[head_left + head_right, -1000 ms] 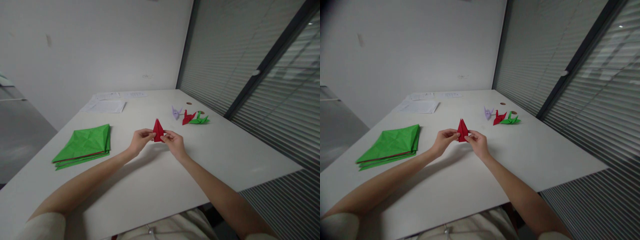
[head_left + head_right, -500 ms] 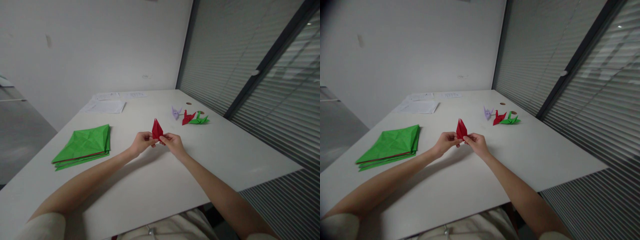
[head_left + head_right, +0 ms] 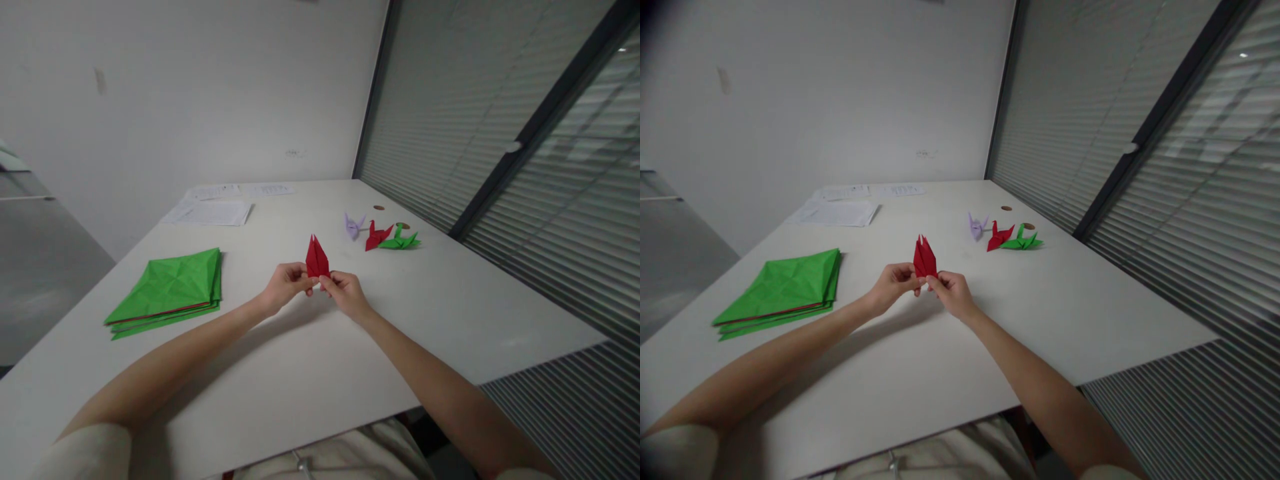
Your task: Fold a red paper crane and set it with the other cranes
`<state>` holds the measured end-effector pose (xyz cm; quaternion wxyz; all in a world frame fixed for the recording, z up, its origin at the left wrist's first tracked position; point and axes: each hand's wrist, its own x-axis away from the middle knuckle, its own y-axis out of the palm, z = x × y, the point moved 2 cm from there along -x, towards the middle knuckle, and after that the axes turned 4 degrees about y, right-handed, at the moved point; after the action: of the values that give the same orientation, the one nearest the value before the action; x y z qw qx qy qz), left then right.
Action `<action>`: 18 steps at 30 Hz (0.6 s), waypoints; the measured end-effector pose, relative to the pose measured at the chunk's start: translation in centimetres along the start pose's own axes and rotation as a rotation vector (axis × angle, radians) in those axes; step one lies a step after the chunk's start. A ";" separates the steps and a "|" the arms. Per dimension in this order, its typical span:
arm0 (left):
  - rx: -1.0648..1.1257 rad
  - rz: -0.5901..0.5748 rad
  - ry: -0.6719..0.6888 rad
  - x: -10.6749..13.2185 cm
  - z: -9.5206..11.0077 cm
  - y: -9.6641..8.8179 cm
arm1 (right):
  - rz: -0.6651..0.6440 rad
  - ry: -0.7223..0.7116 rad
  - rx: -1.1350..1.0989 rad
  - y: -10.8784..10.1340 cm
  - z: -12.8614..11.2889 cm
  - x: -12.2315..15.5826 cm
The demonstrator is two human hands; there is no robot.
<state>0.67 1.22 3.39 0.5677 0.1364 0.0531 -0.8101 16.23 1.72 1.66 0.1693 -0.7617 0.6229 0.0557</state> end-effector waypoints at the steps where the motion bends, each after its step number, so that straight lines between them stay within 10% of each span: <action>1: 0.010 -0.015 -0.002 0.0 0.1 0.0 | -0.019 -0.005 -0.018 0.0 0.1 0.0; 18: 0.068 -0.174 0.019 0.3 1.2 0.8 | -0.159 0.057 -0.172 0.4 -0.5 0.4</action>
<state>1.13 0.42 4.51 0.4899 0.1583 0.0425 -0.8562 15.85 1.12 1.94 0.0895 -0.8218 0.5579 0.0738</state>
